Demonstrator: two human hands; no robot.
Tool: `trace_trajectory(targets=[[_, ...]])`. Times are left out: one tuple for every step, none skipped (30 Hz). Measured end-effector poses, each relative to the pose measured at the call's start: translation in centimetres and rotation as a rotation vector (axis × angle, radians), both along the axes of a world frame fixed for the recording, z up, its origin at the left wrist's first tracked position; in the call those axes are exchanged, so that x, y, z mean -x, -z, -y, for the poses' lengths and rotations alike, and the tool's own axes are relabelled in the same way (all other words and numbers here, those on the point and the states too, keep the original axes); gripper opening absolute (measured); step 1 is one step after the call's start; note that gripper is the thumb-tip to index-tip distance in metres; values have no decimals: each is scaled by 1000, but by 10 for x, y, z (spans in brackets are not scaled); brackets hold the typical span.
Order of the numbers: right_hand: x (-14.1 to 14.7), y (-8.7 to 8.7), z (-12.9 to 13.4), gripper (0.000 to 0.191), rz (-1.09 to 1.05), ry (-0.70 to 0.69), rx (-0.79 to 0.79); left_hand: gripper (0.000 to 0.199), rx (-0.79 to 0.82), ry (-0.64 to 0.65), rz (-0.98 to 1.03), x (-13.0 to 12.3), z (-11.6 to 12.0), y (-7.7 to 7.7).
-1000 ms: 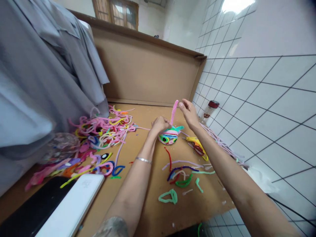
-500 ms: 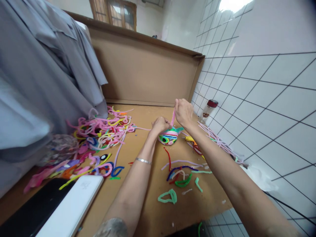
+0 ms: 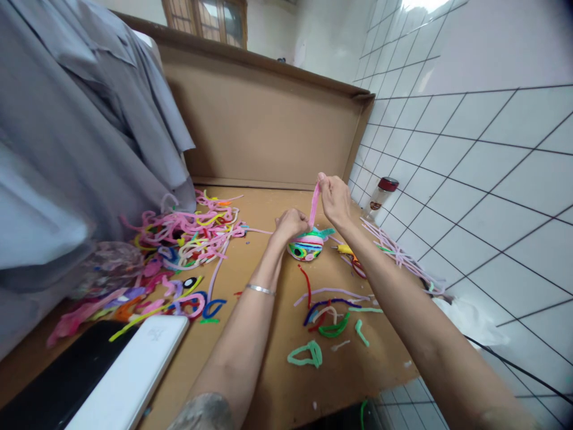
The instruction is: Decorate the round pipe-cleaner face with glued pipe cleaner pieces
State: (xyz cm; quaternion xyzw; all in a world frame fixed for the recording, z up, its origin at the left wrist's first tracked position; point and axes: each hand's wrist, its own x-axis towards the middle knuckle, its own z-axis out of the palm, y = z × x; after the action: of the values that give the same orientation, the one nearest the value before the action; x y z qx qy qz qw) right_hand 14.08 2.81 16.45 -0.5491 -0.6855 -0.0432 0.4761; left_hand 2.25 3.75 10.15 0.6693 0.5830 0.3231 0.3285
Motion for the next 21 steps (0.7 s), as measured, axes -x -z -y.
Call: trace_trajectory(targets=[[-1,1,3,53,-26,6,-6,7,-6,-4,-12,0,0,0],[-1,2,6,54,-53,18,-13,7,-16,-7,-28,1,0,-1],[-2,5,9,54,-82,31,-19,8,-25,-9,-42,1,1,-1],[-3,9,12,53,-107,43,-25,8,-27,-11,-45,2,1,-1],[-4,14,15,52,-130,53,-31,9,-28,-13,-44,3,1,-1],[-6,20,17,50,-145,61,-32,10,-29,-13,-42,4,1,-1],[-7,27,19,48,-154,64,-26,10,-31,-11,-40,5,1,-1],[-8,33,20,46,-158,65,-13,11,-34,-7,-37,6,0,-1],[-10,40,21,44,-160,58,10,12,-38,1,-33,7,0,0],[-11,46,21,43,-161,46,38,13,-41,12,-26,8,0,1],[-12,51,21,41,-163,29,69,15,-44,26,-15,9,0,1],[-13,56,21,39,-164,12,99,17,-45,41,0,9,-1,1],[-13,60,21,37,-167,-2,125,19,-43,58,18,10,-1,2],[-13,62,21,36,-169,-9,146,21,-38,75,37,10,-1,2],[-14,64,21,36,-168,-9,164,22,-31,91,54,10,0,2],[-14,66,21,35,-163,-5,181,24,-22,106,70,11,0,1],[-13,66,21,35,-154,2,198,25,-15,120,84,11,0,1],[-13,67,21,34,-142,8,216,27,-9,133,96,11,1,1],[-13,67,20,32,-130,11,236,28,-4,144,107,11,1,0],[-13,68,20,31,-119,11,255,29,2,158,118,11,1,0],[-13,68,19,29,-112,8,270,30,7,171,129,11,1,-1]])
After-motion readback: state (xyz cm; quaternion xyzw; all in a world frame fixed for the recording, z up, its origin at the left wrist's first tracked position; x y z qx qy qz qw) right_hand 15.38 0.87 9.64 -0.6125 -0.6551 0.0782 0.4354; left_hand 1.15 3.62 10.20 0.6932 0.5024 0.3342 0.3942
